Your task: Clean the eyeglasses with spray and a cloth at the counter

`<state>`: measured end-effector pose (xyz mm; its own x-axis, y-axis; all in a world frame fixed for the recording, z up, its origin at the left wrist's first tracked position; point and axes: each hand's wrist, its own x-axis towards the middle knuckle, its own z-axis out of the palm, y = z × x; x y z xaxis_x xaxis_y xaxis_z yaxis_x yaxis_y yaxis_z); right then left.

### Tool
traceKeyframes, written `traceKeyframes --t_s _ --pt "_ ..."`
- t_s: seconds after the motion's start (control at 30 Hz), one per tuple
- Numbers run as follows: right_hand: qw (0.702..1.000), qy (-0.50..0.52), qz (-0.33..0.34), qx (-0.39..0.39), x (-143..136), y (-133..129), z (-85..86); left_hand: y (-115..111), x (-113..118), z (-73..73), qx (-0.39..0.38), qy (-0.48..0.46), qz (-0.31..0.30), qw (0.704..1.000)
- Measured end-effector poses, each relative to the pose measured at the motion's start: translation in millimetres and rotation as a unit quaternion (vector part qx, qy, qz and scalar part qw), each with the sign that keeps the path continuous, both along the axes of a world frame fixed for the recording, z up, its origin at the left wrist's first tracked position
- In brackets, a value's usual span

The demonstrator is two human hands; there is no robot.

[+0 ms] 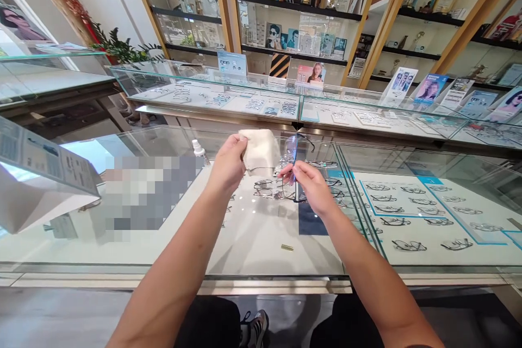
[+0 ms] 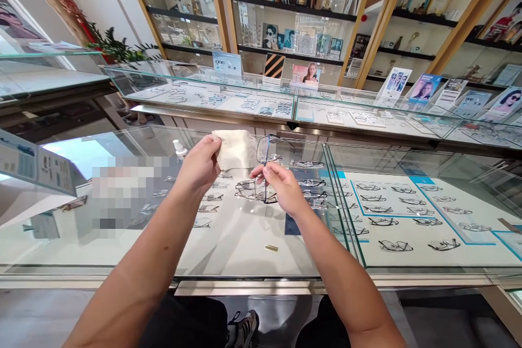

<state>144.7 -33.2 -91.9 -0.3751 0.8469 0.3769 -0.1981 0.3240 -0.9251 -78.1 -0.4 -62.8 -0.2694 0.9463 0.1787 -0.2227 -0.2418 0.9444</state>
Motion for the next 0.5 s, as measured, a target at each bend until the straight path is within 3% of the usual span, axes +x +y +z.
traceKeyframes --t_s 0.2,0.5 --pt "1.000 -0.013 0.003 0.003 -4.1 1.9 -3.0 -19.1 43.2 -13.1 0.030 0.017 -0.107 0.994" --pt "1.000 0.002 -0.003 -0.003 -5.8 2.1 -5.4 -25.6 49.9 -19.0 0.090 -0.003 -0.156 0.984"
